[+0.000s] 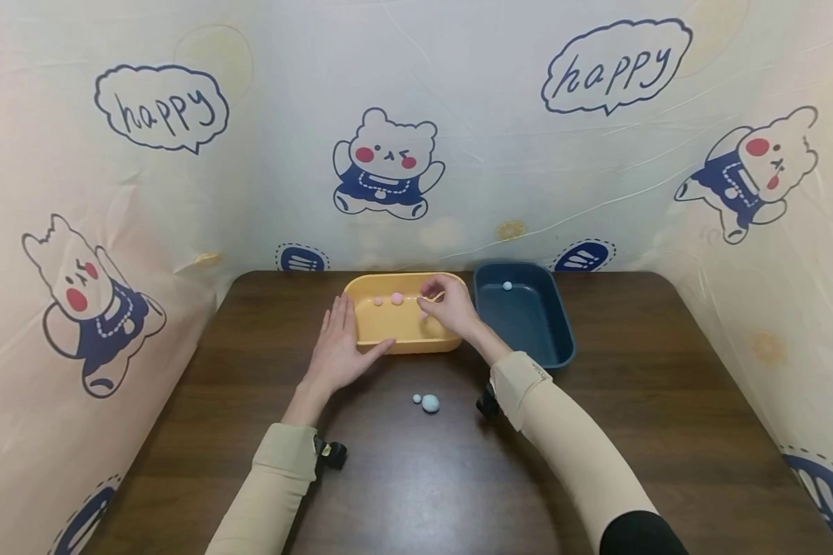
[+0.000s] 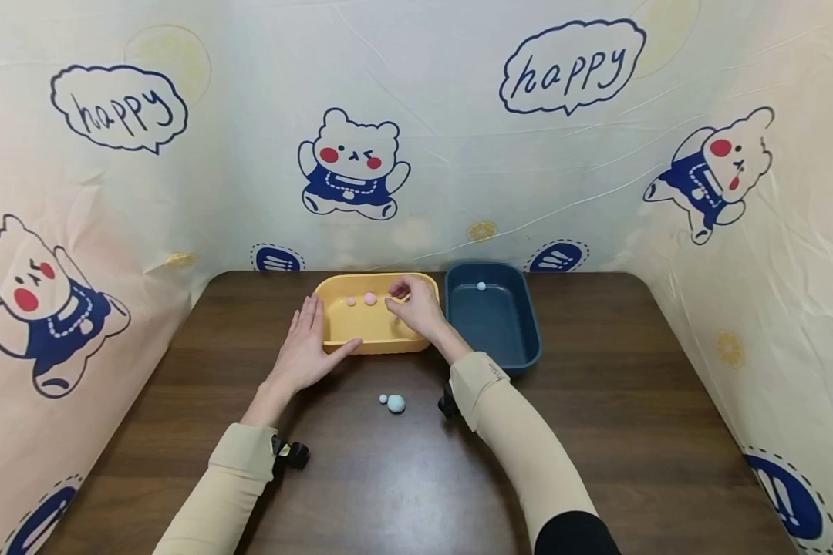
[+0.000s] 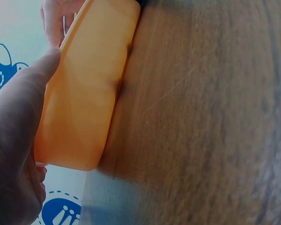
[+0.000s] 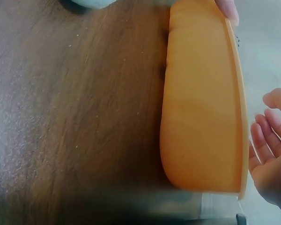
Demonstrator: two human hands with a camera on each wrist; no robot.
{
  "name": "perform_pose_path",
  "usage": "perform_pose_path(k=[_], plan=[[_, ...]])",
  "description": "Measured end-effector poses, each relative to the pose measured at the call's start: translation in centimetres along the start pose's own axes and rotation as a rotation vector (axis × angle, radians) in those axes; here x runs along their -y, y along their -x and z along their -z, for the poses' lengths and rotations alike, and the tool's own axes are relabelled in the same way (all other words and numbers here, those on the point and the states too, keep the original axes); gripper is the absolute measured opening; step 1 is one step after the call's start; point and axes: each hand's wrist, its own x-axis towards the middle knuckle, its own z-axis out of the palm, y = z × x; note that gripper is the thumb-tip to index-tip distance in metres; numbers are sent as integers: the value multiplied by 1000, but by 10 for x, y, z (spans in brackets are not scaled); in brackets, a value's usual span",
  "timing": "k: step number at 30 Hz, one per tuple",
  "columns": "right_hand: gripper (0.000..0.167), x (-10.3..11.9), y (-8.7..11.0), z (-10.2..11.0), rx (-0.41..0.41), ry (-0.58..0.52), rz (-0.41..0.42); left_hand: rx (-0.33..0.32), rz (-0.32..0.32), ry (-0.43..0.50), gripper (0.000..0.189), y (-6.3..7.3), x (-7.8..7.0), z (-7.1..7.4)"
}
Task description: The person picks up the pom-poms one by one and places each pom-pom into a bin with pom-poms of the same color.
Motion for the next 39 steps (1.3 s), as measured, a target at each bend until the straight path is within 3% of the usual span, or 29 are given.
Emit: perform_pose_path(k=[11, 19, 24, 29, 34, 39], plan=[[20, -8, 8, 9, -9, 7, -18, -14, -15, -14, 131, -2, -1, 1], [26, -12, 22, 25, 16, 90, 51, -11, -9, -12, 130, -3, -2, 0], [37, -11, 38, 41, 46, 247, 107, -9, -14, -8, 130, -3, -3, -1], [63, -13, 55, 55, 67, 462, 149, -11, -4, -19, 129, -1, -2, 0], [83, -20, 70, 67, 64, 637, 118, -14, -5, -22, 130, -1, 0, -1], [89, -35, 87, 89, 28, 697, 80, -15, -14, -16, 130, -1, 0, -1]])
